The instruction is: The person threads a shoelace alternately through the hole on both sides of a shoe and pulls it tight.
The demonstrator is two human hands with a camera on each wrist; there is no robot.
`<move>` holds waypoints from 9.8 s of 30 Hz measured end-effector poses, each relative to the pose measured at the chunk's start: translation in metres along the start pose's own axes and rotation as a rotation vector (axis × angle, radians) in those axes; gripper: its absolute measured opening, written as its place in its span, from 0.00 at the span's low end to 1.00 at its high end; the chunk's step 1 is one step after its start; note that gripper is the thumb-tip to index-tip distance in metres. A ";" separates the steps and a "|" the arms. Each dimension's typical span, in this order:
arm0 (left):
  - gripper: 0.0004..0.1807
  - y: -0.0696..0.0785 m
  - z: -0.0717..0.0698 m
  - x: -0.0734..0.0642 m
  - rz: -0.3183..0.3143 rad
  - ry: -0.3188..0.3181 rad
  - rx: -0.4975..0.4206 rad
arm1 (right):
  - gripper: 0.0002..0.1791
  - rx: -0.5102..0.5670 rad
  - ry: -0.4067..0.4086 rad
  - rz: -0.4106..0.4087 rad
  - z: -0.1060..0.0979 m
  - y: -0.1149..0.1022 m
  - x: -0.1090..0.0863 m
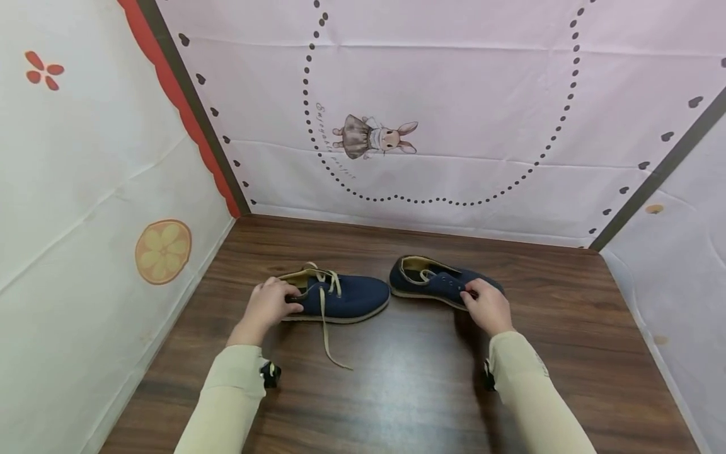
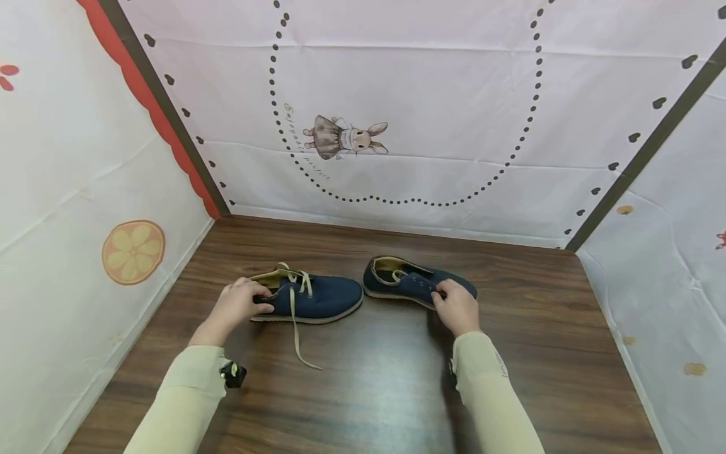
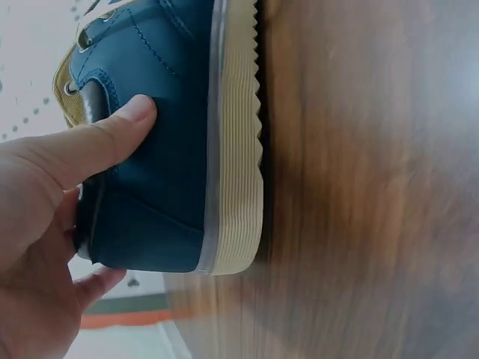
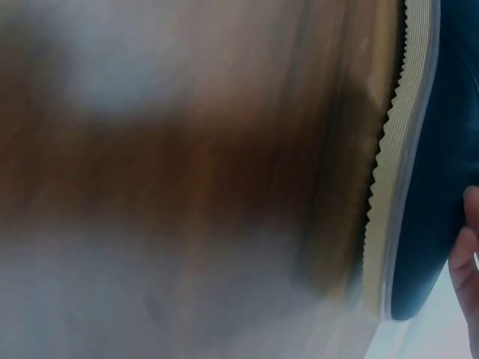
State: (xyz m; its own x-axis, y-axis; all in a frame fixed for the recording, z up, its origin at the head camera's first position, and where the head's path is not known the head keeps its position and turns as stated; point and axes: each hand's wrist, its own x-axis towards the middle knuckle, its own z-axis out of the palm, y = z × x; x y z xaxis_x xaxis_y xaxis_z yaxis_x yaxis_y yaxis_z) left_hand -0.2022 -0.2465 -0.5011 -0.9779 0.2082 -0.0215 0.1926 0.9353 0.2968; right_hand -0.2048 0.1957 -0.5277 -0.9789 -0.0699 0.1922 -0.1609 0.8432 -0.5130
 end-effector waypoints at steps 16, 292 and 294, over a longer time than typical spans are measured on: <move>0.18 0.055 0.013 0.085 0.068 0.005 0.072 | 0.05 0.185 -0.167 -0.130 -0.001 -0.013 -0.049; 0.31 0.157 0.069 0.022 0.262 0.129 -0.580 | 0.10 0.699 -0.141 0.498 0.044 -0.090 -0.017; 0.32 0.156 0.070 0.023 0.246 0.129 -0.551 | 0.11 0.725 -0.142 0.504 0.043 -0.091 -0.016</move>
State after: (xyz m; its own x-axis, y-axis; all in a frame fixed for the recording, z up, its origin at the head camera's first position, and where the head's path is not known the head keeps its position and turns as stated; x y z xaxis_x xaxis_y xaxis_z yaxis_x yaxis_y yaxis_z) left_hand -0.1884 -0.0756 -0.5216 -0.9187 0.3307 0.2161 0.3772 0.5717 0.7286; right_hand -0.1796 0.0971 -0.5202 -0.9536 0.1115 -0.2797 0.2993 0.2505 -0.9207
